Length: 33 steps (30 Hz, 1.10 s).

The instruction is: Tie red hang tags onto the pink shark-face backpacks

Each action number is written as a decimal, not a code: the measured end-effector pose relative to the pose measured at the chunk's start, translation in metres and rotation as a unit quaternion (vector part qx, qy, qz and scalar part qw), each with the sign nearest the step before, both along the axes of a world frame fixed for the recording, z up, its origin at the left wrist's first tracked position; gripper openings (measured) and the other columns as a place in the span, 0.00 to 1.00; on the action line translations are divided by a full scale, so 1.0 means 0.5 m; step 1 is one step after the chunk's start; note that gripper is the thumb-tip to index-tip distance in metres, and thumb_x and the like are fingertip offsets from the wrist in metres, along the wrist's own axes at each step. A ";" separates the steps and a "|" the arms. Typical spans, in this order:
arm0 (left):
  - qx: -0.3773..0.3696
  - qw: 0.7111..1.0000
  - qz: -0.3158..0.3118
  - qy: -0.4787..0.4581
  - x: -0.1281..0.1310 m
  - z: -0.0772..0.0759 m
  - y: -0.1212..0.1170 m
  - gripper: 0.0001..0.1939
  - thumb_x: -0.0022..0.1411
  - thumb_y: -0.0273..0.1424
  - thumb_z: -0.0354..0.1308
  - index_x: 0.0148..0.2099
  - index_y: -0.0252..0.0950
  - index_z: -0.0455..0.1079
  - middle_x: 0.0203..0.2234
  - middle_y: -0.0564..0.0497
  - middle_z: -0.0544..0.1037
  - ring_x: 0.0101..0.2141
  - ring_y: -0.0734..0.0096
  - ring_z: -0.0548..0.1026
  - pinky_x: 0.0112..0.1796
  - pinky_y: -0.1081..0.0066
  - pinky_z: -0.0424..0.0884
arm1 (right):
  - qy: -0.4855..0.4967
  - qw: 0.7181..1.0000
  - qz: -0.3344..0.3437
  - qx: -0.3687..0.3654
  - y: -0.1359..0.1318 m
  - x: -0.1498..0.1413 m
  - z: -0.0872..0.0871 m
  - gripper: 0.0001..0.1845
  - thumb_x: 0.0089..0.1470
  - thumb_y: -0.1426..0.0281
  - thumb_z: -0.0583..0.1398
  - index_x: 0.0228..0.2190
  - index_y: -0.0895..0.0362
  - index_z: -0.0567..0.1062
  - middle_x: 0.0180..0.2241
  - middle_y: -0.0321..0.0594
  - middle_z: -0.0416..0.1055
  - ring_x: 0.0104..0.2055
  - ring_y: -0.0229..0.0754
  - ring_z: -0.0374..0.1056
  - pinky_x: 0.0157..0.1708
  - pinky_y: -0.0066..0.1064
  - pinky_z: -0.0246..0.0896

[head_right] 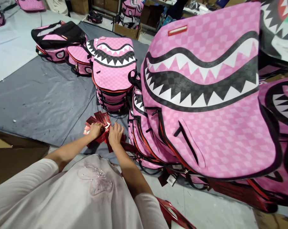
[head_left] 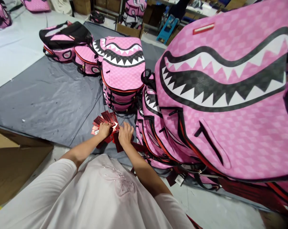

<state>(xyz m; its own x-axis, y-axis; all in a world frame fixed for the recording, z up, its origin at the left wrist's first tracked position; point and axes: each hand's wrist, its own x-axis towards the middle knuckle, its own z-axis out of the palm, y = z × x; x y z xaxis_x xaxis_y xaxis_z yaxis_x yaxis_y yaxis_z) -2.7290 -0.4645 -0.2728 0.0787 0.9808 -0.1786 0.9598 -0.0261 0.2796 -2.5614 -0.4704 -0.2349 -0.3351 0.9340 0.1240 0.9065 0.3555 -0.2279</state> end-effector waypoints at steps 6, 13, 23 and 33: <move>0.000 0.998 -0.053 -0.019 0.000 0.024 0.014 0.10 0.64 0.28 0.52 0.42 0.34 0.74 0.38 0.42 0.78 0.43 0.57 0.72 0.47 0.58 0.57 | -0.035 0.998 0.060 -0.006 0.025 -0.035 -0.025 0.17 0.62 0.74 0.51 0.42 0.59 0.78 0.53 0.53 0.70 0.62 0.56 0.53 0.64 0.59 0.27; 0.067 0.988 -0.135 0.009 -0.049 0.056 0.024 0.14 0.67 0.28 0.46 0.40 0.36 0.74 0.32 0.41 0.76 0.41 0.56 0.68 0.48 0.54 0.53 | -0.072 0.996 0.016 -0.054 0.040 -0.015 -0.046 0.17 0.62 0.76 0.51 0.39 0.56 0.80 0.36 0.46 0.76 0.46 0.49 0.63 0.64 0.58 0.27; 0.038 0.992 -0.112 -0.032 -0.061 0.054 0.030 0.10 0.63 0.28 0.50 0.37 0.37 0.73 0.35 0.44 0.80 0.43 0.57 0.69 0.48 0.56 0.53 | -0.025 0.997 -0.012 -0.072 0.039 -0.002 -0.068 0.10 0.61 0.68 0.58 0.36 0.52 0.80 0.36 0.41 0.76 0.45 0.47 0.62 0.64 0.56 0.30; 0.054 0.978 0.105 -0.170 -0.056 0.021 0.053 0.11 0.64 0.32 0.51 0.38 0.33 0.74 0.32 0.43 0.80 0.36 0.62 0.75 0.43 0.64 0.64 | -0.011 0.996 -0.044 -0.073 0.027 -0.012 -0.056 0.12 0.59 0.74 0.55 0.35 0.54 0.79 0.38 0.42 0.75 0.50 0.49 0.60 0.64 0.57 0.25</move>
